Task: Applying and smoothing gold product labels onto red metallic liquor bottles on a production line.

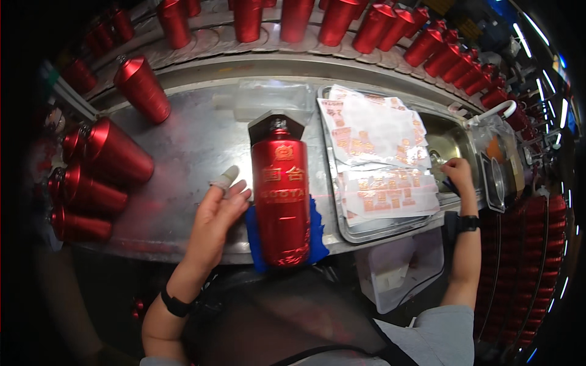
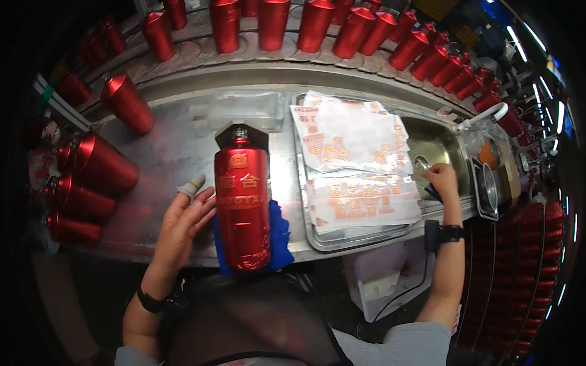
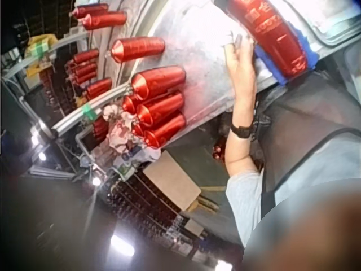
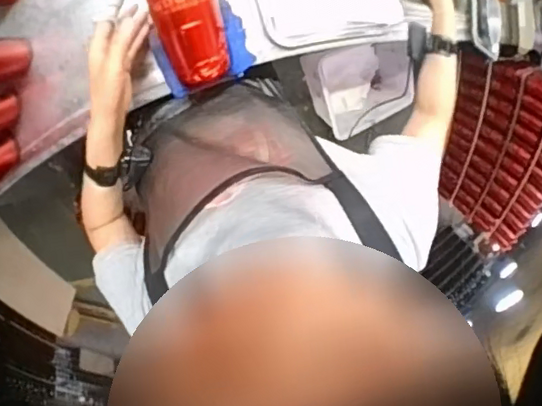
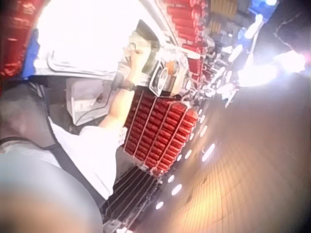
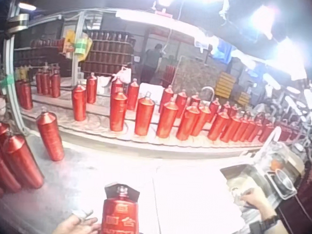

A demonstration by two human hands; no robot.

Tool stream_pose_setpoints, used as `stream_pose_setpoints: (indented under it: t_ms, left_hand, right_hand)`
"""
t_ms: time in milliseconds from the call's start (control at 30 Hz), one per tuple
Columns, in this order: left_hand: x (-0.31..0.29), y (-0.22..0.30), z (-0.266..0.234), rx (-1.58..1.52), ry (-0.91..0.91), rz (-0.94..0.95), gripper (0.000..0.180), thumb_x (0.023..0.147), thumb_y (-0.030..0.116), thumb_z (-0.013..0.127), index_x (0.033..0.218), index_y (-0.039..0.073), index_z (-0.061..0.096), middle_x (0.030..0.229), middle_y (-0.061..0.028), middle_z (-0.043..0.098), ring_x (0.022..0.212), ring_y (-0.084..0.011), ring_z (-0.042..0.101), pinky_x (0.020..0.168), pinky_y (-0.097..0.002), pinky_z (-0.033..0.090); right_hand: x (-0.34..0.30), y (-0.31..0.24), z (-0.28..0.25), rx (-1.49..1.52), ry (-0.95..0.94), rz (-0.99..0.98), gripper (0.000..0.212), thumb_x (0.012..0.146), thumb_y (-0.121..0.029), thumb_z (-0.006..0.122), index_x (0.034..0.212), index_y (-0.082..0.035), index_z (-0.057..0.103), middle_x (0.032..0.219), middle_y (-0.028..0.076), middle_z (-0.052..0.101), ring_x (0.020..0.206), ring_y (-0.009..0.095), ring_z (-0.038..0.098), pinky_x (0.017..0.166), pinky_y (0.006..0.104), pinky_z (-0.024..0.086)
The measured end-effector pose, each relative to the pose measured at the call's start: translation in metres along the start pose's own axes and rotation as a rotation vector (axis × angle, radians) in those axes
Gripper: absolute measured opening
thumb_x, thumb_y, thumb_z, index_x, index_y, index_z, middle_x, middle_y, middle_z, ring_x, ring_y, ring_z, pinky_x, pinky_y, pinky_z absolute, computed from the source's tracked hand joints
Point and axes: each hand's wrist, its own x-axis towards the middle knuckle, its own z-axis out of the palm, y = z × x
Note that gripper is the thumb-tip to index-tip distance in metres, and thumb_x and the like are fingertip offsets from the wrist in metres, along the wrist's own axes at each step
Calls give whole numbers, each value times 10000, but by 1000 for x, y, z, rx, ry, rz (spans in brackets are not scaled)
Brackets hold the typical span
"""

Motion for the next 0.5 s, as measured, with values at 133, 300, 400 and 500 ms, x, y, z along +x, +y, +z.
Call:
stream_pose_setpoints:
  t_ms: [133, 300, 400, 500]
  left_hand:
    - [4, 4, 20, -35, -134, 29, 670, 990, 132, 564, 1542, 2, 208, 1441, -187, 455, 1312, -198, 479, 1096, -340, 374]
    - [6, 7, 29, -28, -182, 76, 702, 966, 60, 585, 1540, -13, 189, 1438, -168, 452, 1326, -202, 460, 1103, -331, 370]
    - [6, 6, 24, -2, -166, 83, 693, 963, 62, 593, 1535, -17, 209, 1444, -170, 444, 1337, -210, 447, 1109, -334, 366]
    - [1, 4, 20, 51, -134, 118, 682, 964, 64, 594, 1532, -18, 224, 1452, -170, 434, 1352, -219, 429, 1117, -339, 358]
  right_hand:
    - [-52, -117, -35, -82, 15, -20, 248, 742, -206, 768, 744, 24, 676, 660, 161, 633, 590, 245, 625, 578, 361, 471]
    - [-119, -252, -40, 49, -250, -457, 126, 754, -121, 731, 791, -14, 675, 817, 122, 646, 685, 264, 634, 621, 365, 500]
    - [-142, -317, -43, 101, -478, -825, 106, 747, -102, 716, 783, -30, 647, 771, 109, 609, 706, 310, 635, 606, 403, 496]
    - [-152, -358, -36, 151, -580, -1053, 127, 746, -100, 713, 778, -41, 605, 768, 106, 569, 635, 318, 609, 571, 410, 465]
